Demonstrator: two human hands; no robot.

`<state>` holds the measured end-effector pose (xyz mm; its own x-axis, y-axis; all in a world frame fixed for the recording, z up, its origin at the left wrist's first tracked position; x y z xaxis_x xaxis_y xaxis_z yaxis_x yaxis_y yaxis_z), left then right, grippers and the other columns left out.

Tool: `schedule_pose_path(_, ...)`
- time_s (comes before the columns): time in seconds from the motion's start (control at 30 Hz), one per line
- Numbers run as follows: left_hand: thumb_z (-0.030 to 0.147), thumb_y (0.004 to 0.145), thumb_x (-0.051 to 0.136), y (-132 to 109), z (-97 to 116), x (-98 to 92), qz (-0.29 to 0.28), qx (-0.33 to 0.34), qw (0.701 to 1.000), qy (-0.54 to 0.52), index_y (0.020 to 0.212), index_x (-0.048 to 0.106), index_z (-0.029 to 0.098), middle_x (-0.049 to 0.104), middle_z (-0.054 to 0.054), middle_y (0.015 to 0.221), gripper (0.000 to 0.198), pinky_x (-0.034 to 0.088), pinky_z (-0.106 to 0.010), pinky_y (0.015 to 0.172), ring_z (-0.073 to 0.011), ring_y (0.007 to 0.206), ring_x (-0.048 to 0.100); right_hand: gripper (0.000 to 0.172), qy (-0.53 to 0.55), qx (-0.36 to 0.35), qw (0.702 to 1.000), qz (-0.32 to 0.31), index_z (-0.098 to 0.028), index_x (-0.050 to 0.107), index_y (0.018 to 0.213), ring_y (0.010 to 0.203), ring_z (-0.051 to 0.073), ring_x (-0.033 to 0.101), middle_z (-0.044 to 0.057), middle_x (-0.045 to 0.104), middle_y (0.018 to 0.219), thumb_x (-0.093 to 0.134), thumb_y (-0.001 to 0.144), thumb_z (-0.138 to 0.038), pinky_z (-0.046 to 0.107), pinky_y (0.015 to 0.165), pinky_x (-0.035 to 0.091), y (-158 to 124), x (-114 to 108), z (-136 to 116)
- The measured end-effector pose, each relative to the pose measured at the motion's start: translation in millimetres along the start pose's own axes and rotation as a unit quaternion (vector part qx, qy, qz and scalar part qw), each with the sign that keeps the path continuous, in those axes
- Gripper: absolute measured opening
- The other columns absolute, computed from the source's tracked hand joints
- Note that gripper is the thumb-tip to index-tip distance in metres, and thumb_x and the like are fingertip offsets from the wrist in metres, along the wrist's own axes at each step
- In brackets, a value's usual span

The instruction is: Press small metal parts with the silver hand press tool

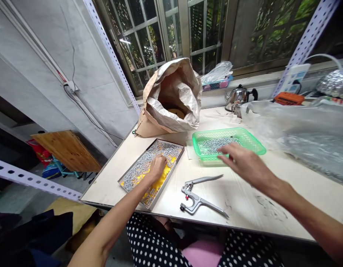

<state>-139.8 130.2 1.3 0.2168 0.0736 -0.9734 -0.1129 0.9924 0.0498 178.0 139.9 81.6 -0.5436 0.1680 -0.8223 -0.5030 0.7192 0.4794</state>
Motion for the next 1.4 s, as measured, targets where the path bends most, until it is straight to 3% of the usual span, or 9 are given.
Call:
schedule_pose_path(0.1,0.008,0.083,0.046,9,-3,3.9,-0.006,-0.008,1.000,0.019,0.080,0.069,0.013,0.065,-0.009,0.089,0.023,0.040,-0.027,0.076,-0.0189,0.088,0.057,0.023,0.080,-0.005,0.990,-0.119,-0.020,0.063,0.095,0.077,0.017,0.063,0.006,0.063,0.091,0.043,0.099,-0.030,0.030,0.070,0.048,-46,41,-25)
schedule_pose_path(0.2,0.005,0.079,0.045,12,-7,6.3,-0.010,-0.014,0.999,0.036,0.077,0.067,0.012,0.065,-0.009,0.084,0.024,0.039,-0.027,0.073,-0.0182,0.082,0.057,0.017,0.079,0.007,0.974,-0.211,-0.020,0.064,0.098,0.078,0.018,0.064,0.005,0.063,0.093,0.050,0.096,-0.027,0.030,0.070,0.048,-79,75,-45)
schedule_pose_path(0.37,0.003,0.077,0.043,4,-10,0.0,-0.012,-0.022,0.999,0.043,0.071,0.066,0.010,0.066,-0.011,0.080,0.025,0.040,-0.028,0.070,-0.0180,0.076,0.056,0.013,0.035,0.032,0.960,-0.277,-0.017,0.062,0.091,0.081,0.019,0.064,0.006,0.063,0.096,0.053,0.094,-0.026,0.029,0.067,0.045,-89,92,-58)
schedule_pose_path(0.5,0.008,0.078,0.045,-22,6,-16.4,-0.016,-0.007,1.000,0.019,0.074,0.067,0.011,0.067,-0.011,0.083,0.022,0.042,-0.027,0.069,-0.0175,0.076,0.058,0.013,0.027,0.020,0.957,-0.290,-0.017,0.060,0.094,0.082,0.018,0.062,0.006,0.063,0.097,0.054,0.094,-0.028,0.028,0.066,0.040,-84,95,-56)
schedule_pose_path(0.6,0.020,0.081,0.053,-56,31,-21.5,-0.064,-0.022,0.990,-0.126,0.085,0.066,0.014,0.066,-0.004,0.076,0.015,0.044,-0.024,0.060,-0.0135,0.065,0.059,0.013,0.024,-0.019,0.958,-0.284,-0.017,0.059,0.093,0.079,0.017,0.060,0.006,0.063,0.097,0.050,0.096,-0.026,0.027,0.063,0.037,-85,100,-56)
schedule_pose_path(0.73,0.029,0.072,0.066,-105,57,-0.5,-0.186,-0.128,0.897,-0.380,0.079,0.063,0.014,0.058,0.002,0.063,0.017,0.036,-0.018,0.043,-0.0088,0.049,0.051,0.012,-0.005,-0.062,0.967,-0.246,-0.016,0.057,0.094,0.075,0.015,0.057,0.006,0.062,0.094,0.046,0.097,-0.020,0.027,0.057,0.030,-91,104,-57)
schedule_pose_path(0.83,0.037,0.066,0.075,-124,61,20.1,-0.228,-0.184,0.840,-0.457,0.073,0.060,0.014,0.052,0.005,0.052,0.029,0.026,-0.016,0.038,-0.0047,0.041,0.041,0.014,-0.024,-0.097,0.974,-0.201,-0.017,0.056,0.093,0.070,0.015,0.054,0.005,0.060,0.088,0.043,0.097,-0.015,0.029,0.055,0.026,-95,101,-60)
schedule_pose_path(0.93,0.042,0.060,0.080,-129,59,34.4,-0.256,-0.210,0.807,-0.489,0.073,0.060,0.013,0.049,0.007,0.045,0.038,0.019,-0.016,0.037,-0.0022,0.036,0.032,0.017,-0.040,-0.114,0.974,-0.191,-0.018,0.055,0.092,0.068,0.015,0.052,0.004,0.060,0.084,0.041,0.095,-0.009,0.029,0.055,0.024,-96,96,-62)
schedule_pose_path(1.4,0.043,0.060,0.079,-122,59,41.4,-0.381,-0.229,0.821,-0.359,0.062,0.059,0.015,0.051,0.006,0.040,0.035,0.025,-0.018,0.038,-0.0038,0.033,0.038,0.017,-0.036,-0.091,0.965,-0.242,-0.018,0.057,0.098,0.074,0.017,0.056,0.007,0.063,0.093,0.041,0.097,-0.016,0.031,0.059,0.029,-90,109,-60)
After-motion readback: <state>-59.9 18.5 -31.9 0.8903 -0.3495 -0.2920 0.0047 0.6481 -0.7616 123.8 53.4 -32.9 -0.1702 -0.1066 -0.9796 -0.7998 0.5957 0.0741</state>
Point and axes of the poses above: each hand's wrist, its own y-axis towards the middle knuckle, its own x-axis out of the palm, z = x × y, the point moved 5 cm from there along y, towards the middle knuckle
